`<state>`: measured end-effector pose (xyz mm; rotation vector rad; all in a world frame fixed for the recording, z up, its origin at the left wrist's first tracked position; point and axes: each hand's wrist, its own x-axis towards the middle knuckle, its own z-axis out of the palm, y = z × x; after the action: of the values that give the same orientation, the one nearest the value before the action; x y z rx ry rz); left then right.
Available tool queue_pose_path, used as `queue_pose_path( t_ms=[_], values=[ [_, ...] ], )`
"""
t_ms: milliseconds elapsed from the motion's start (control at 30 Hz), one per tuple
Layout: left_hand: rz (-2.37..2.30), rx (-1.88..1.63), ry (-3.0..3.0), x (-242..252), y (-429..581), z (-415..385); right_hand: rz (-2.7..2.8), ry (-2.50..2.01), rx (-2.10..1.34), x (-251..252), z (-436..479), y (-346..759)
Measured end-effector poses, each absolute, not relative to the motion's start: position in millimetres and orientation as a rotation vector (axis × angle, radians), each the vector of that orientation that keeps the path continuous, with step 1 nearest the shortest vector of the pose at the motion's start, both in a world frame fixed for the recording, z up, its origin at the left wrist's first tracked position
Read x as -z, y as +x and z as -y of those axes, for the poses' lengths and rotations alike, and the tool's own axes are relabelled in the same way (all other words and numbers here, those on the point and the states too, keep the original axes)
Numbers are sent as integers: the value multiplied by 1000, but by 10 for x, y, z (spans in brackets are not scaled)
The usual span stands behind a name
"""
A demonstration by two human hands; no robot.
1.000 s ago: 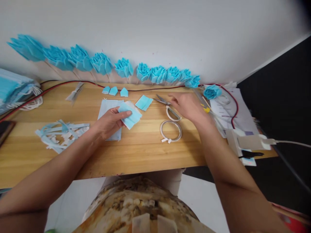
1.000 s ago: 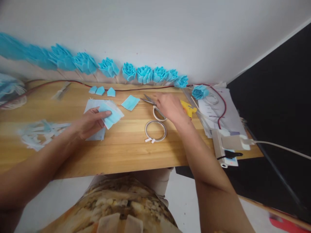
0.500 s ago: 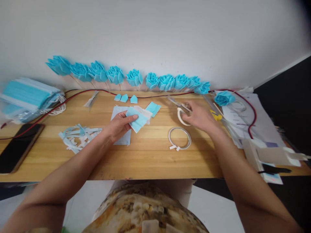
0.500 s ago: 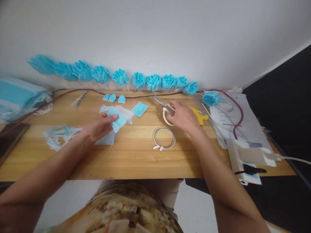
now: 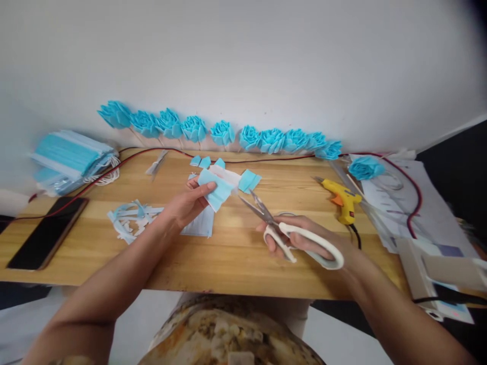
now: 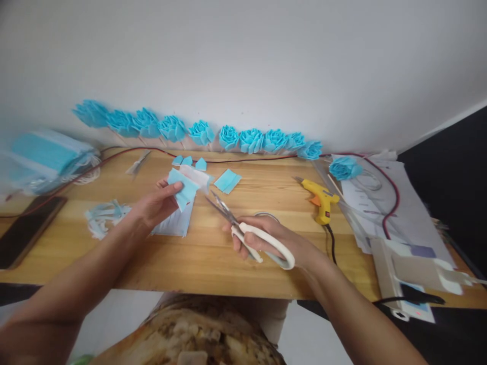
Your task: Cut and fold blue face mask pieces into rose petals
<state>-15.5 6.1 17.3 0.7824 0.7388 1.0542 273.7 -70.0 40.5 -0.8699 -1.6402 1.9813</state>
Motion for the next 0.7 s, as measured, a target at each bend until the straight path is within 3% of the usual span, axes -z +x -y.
queue_pose_path(
  t_ms=[700],
  values=[
    [-747, -922, 925, -138, -102, 24, 1431, -886, -1995, -318, 595, 2363]
  ],
)
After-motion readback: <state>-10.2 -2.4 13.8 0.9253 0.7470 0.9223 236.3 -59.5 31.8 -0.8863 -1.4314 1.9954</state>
